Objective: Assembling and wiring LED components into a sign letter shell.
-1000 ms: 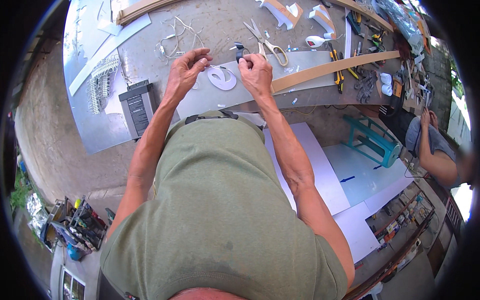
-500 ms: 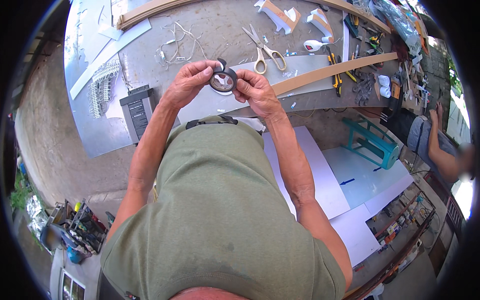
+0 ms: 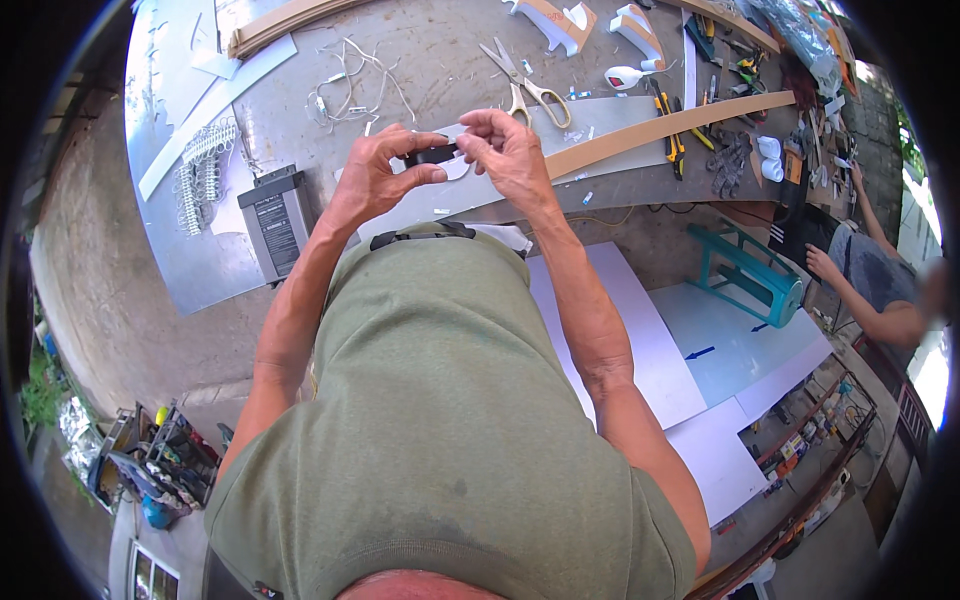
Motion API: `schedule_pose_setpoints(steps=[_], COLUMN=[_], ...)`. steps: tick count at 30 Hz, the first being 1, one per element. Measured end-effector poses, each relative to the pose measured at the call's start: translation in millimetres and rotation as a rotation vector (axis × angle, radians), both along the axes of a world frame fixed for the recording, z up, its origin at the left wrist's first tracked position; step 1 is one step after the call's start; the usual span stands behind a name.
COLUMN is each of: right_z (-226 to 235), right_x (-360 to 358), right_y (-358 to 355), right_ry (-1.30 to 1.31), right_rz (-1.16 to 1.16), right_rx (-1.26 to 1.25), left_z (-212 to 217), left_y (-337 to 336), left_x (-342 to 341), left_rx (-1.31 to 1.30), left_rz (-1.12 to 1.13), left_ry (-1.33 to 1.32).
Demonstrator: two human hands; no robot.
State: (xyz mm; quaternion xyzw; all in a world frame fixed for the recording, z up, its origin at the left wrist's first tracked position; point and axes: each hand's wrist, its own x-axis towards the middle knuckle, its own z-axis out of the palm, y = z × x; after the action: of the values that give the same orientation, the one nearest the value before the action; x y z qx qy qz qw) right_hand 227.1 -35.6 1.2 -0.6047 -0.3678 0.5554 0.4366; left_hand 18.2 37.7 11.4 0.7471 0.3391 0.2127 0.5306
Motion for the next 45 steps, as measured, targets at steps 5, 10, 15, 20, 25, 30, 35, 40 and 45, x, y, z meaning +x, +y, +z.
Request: schedule_pose_setpoints(steps=[5,10,15,20,25,30,35,40,45], right_z=[-4,-3,-4,-7,-1,21,44,61,70], right_x=[8,2,-7,-8,-3,-3,-10,-14,-19], right_y=[-4,-7,-10,-12,-9,-1,0,-7,-8], right_ry=[-0.355,-0.041,-0.007,0.156,-0.104,-0.376,-0.582,-0.595,-0.619], right_rz=[-0.205,0.058,0.020,-0.065,-0.016,0.053,0.159,0.201,0.242], right_rx=[-0.014,-0.038,-0.043,-0.055,-0.057,0.063,0.164,0.281,0.325], left_z=[-1,4,4,1,-1,-2,4,2,-2], left_y=[0,0,-1,2,4,6,1,1,2], left_x=[-6,-6,-4,-4,-4,-2,2,1,-1], left_rx=[-0.039,-0.047,-0.040,0.017,-0.022,-0.121,-0.237,-0.329,-0.335], left_rz=[0.043,0.027,0.034,0.006,-0.029,-0.041,-0.048,-0.037,-0.034], left_ry=[0.034,0.026,-0.002,0.019,0.013,0.001,0.106,0.048,0.117])
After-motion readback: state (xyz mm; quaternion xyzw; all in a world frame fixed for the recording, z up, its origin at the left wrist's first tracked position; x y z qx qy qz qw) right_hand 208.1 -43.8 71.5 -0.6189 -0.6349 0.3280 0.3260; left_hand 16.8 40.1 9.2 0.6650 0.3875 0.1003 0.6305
